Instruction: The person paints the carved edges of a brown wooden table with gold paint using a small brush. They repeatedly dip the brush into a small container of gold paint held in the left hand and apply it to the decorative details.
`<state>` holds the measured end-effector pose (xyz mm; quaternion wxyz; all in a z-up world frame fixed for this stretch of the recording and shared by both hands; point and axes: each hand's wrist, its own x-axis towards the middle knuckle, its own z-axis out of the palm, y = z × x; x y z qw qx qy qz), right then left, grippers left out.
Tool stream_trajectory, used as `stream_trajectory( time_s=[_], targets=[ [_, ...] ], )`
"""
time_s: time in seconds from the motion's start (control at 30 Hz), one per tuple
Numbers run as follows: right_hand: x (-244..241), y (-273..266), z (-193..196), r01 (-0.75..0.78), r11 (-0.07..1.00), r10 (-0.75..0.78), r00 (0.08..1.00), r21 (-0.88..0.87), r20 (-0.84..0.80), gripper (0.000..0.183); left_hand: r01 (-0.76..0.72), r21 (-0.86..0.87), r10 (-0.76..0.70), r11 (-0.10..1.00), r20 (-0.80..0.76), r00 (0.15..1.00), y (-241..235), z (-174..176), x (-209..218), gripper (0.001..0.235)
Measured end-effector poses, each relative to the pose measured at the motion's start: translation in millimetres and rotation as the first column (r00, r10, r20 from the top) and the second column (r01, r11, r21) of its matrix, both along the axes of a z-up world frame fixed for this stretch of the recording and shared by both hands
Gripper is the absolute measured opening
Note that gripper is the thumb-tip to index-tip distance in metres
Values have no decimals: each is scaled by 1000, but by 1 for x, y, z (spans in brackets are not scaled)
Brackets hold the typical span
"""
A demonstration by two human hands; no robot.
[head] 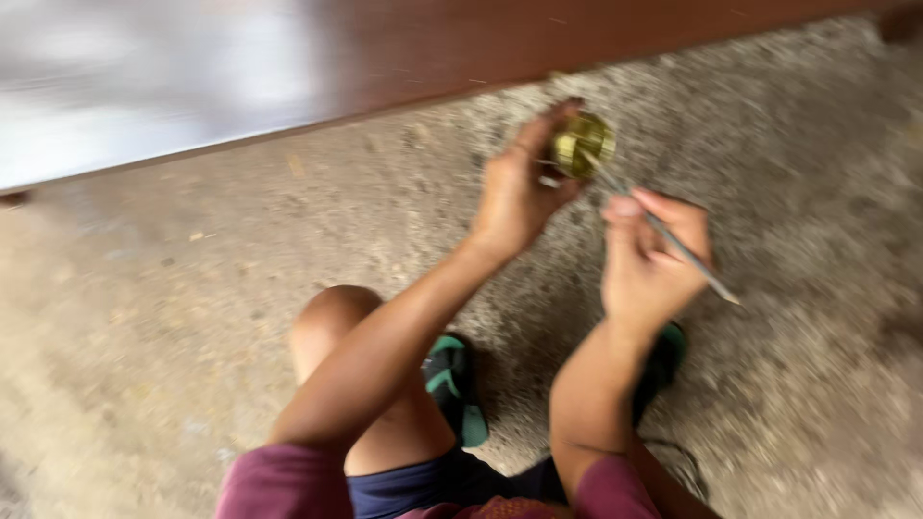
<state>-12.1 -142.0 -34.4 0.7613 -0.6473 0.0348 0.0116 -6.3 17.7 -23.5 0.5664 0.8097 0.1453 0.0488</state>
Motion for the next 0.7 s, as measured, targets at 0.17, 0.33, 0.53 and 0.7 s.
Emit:
stream_trajectory(
  time_s=[0.17,0.33,0.53,0.7],
  targets=[
    [11,-14,-4,70,993,-66,997,97,-41,7,-18,0,17,1000,-150,989,-7,6,10,77],
    [12,-21,-22,139,935,-83,980,327,-179,4,-56,-24,48,998,-249,967,4,10,5,78],
    [12,-16,-26,206,860,-70,954,467,-292,6,-105,-141,95,984,-78,992,7,1,0,76],
    [17,-11,-21,154,804,-8,969,575,-248,4,-90,-55,79,994,-177,981,12,7,5,74]
  ],
)
